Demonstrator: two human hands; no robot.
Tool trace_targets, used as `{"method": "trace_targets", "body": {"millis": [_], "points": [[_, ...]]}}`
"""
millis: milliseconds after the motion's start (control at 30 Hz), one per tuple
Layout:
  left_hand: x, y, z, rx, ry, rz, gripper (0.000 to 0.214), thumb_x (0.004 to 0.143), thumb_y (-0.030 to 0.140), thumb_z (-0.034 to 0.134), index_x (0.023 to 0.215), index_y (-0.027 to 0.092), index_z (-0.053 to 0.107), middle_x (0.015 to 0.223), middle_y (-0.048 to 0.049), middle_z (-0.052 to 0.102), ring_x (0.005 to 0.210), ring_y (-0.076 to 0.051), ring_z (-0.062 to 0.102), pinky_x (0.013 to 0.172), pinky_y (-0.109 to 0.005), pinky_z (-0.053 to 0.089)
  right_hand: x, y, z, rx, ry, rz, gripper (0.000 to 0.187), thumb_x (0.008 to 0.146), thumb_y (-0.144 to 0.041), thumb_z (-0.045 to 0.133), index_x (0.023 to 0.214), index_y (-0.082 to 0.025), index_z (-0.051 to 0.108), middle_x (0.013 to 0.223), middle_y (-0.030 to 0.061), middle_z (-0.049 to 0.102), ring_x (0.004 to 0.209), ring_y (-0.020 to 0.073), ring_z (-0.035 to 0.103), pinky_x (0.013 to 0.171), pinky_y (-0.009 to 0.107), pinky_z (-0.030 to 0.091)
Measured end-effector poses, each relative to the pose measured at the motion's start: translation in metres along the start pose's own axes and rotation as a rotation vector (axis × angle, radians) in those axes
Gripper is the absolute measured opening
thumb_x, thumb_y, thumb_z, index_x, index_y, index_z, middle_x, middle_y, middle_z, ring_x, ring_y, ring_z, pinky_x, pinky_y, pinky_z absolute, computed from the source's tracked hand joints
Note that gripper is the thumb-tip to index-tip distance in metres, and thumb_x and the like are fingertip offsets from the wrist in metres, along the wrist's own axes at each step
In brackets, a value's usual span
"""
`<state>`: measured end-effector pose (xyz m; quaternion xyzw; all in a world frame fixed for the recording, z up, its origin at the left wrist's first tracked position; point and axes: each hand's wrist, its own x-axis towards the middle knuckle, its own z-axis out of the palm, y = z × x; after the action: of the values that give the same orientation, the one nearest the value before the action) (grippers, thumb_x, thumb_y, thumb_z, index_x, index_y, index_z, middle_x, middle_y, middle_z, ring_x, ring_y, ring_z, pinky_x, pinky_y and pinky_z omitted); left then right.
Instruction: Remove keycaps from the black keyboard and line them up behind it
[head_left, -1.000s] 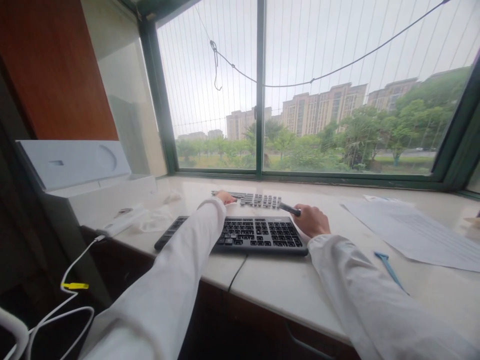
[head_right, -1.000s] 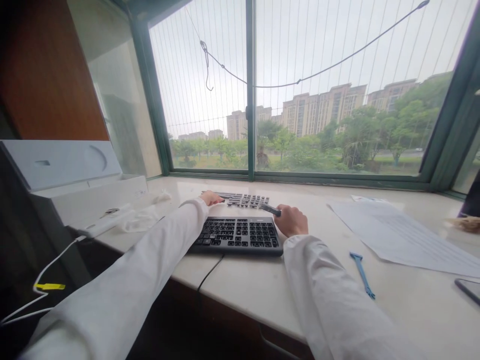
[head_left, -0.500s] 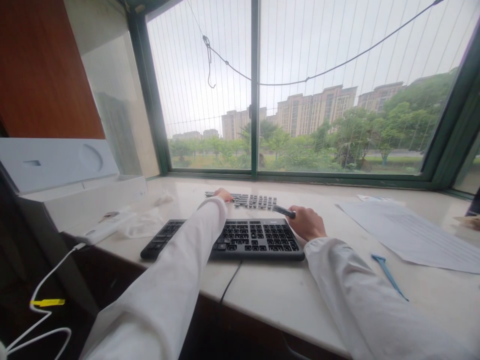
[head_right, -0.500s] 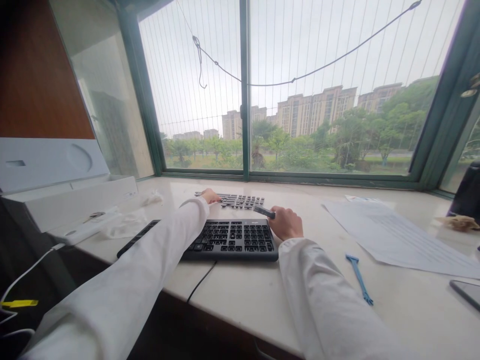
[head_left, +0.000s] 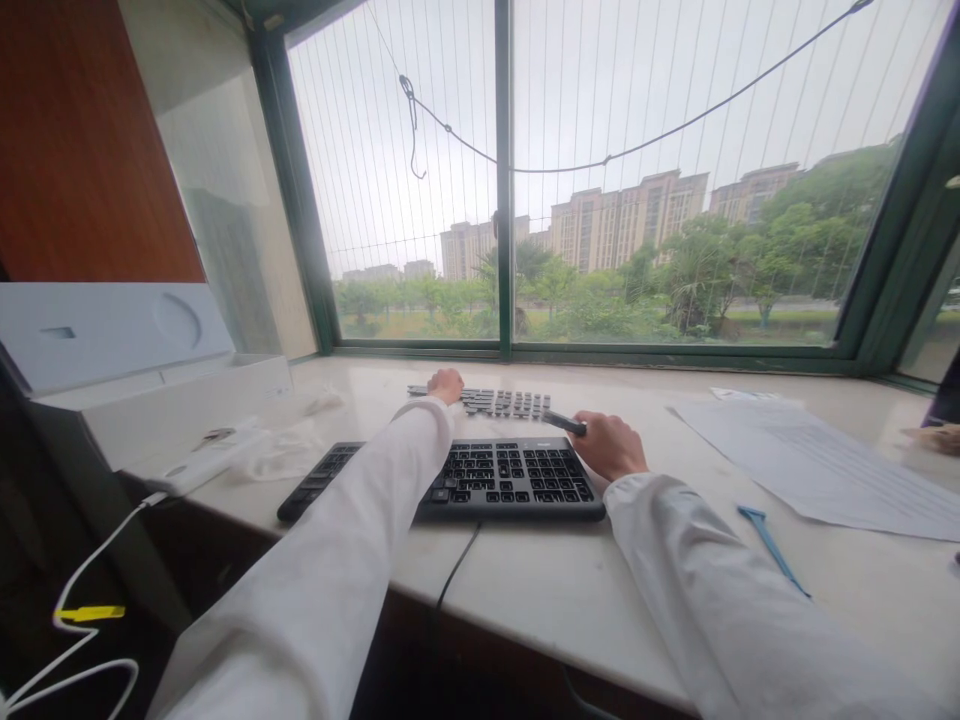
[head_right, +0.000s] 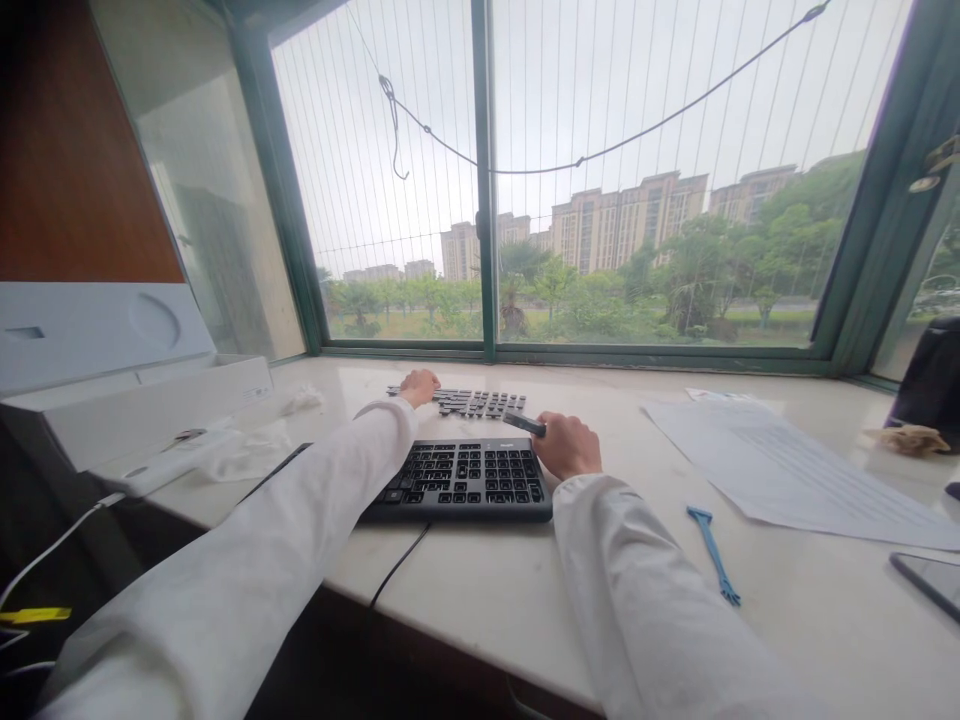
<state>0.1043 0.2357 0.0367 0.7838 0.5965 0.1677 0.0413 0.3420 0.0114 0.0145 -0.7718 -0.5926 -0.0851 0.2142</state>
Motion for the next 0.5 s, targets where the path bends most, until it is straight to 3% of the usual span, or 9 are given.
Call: {"method": "trace_targets", "body": {"millis": [167,500], "points": [[-0.008,-0.001,0.001,0.155,-0.012,0.183,0.032,0.088,0.02,0.051,0.113,0.03,0.069,0.126,-0.0084,0.058,0.112,-0.022,0.057,0.098,-0.031,0.041,0.0,0.0,0.001,0.01,0.0,-0.007,0.029,0.085,-0.037,0.048,0.096,-0.026,0.072,0.089,0.0085,0.07,0.081,0.0219,0.064,0.066,0.028,0.04],[-0.012,0.0,0.004,0.308,-0.024,0.298,0.039,0.09,0.013,0.042,0.113,0.028,0.069,0.123,-0.0102,0.055,0.107,-0.022,0.058,0.096,-0.033,0.043,-0.001,0.0,0.001,0.015,-0.001,-0.016,0.03,0.085,-0.035,0.045,0.094,-0.026,0.072,0.087,0.0081,0.07,0.078,0.0215,0.063,0.065,0.028,0.039]]}}
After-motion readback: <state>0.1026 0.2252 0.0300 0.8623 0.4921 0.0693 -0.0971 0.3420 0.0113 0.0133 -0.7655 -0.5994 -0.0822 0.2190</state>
